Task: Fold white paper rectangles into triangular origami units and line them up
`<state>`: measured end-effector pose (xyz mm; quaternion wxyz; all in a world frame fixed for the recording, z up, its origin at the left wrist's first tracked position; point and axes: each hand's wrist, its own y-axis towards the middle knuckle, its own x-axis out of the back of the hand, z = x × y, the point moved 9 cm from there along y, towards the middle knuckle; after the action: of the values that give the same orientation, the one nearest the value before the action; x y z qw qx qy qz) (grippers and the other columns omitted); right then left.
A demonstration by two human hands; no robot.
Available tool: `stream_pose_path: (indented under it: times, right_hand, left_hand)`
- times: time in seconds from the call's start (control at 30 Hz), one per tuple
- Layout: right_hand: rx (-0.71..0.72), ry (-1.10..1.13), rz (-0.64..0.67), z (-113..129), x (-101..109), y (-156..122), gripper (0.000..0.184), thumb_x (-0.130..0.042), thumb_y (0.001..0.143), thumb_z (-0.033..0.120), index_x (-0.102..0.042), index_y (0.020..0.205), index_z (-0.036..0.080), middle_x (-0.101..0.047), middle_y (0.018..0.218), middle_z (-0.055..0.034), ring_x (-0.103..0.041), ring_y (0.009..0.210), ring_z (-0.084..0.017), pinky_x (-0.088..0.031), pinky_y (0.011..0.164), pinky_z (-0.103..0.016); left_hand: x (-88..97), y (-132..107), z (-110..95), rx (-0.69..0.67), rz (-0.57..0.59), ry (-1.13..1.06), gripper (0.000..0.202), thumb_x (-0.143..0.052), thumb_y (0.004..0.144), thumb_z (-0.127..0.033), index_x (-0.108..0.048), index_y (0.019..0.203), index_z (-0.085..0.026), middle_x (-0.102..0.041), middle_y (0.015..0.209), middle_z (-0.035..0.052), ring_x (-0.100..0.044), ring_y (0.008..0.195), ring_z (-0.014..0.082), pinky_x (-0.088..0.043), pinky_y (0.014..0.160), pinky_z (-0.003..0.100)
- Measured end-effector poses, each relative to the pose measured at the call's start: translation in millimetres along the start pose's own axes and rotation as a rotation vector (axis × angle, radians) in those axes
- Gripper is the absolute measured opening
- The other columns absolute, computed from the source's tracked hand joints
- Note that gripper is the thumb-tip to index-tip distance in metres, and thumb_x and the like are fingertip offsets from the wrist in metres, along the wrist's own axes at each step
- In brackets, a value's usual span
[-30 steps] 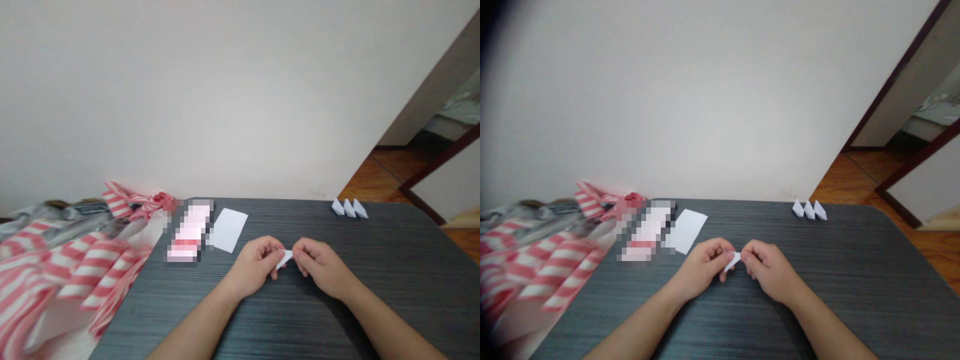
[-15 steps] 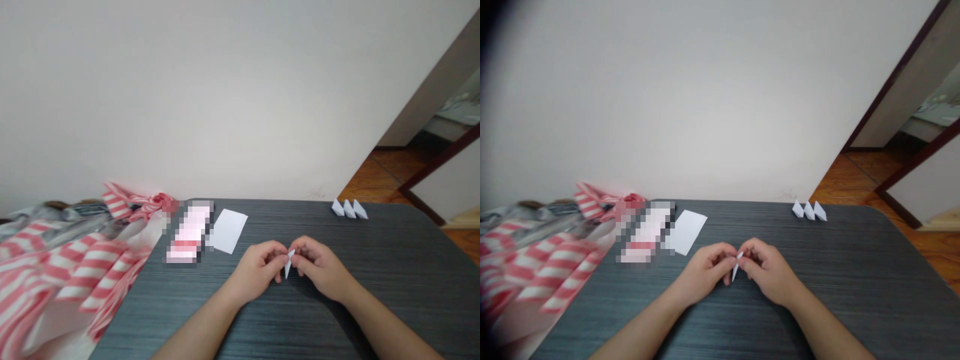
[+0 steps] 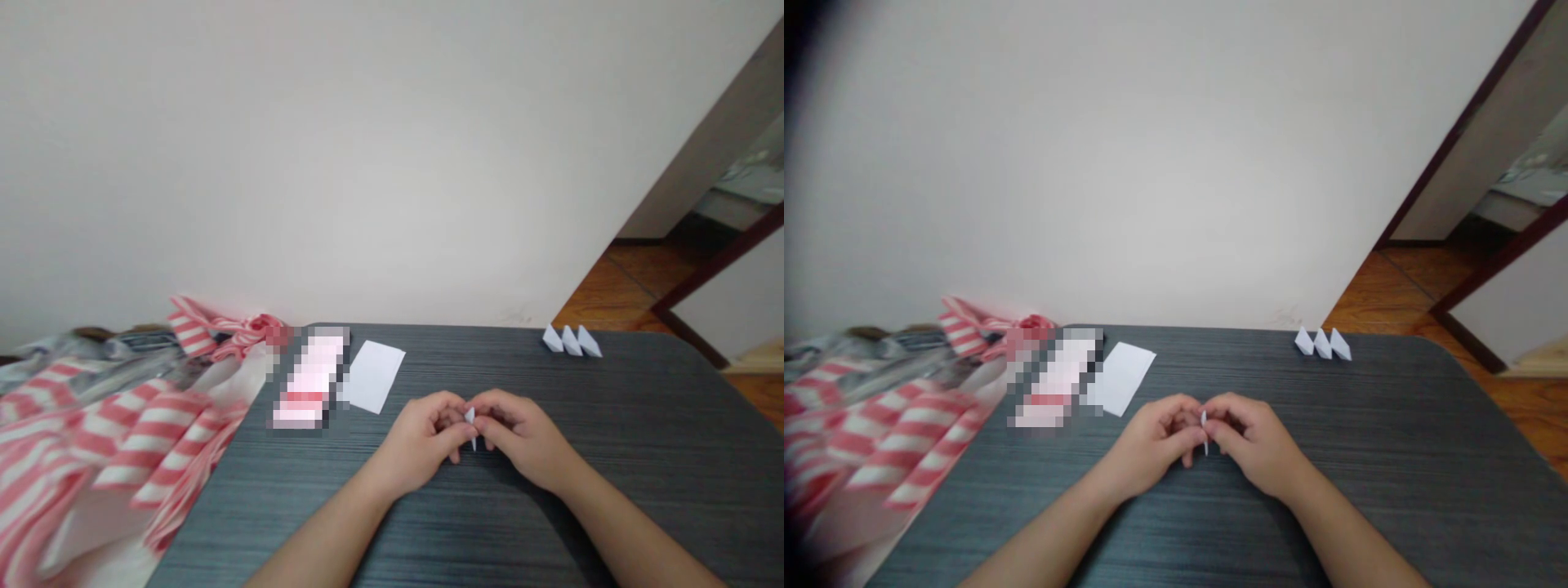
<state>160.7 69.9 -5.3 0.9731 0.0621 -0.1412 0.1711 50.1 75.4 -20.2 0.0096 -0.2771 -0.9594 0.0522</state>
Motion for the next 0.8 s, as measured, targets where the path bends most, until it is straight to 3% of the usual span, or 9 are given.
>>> stream_pose_path:
  times: [0.4,0.8]
  right_hand:
    - [-0.024,0.057,0.017,-4.1,-1.9,-2.2,0.012,-0.067,0.083,0.017,-0.063,0.094,0.019,-0.053,0.071,0.0034,-0.047,0.063,-0.011,-0.039,0.058,-0.023]
    - [0.040,0.028,0.047,2.7,-5.4,-4.2,0.012,-0.061,0.090,0.019,-0.059,0.102,0.020,-0.055,0.078,0.0012,-0.051,0.068,-0.013,-0.043,0.064,-0.026]
  left_hand:
    - [0.9,0.9,-2.6,0.013,0.022,-0.116,0.010,-0.066,0.082,-0.022,-0.060,0.084,-0.013,-0.063,0.068,-0.0019,-0.054,0.050,0.0071,-0.041,0.051,0.019]
    - [3.6,1.1,-2.3,0.012,0.004,-0.114,0.013,-0.067,0.083,-0.024,-0.058,0.084,-0.014,-0.061,0.060,-0.0037,-0.054,0.051,0.0079,-0.040,0.053,0.019]
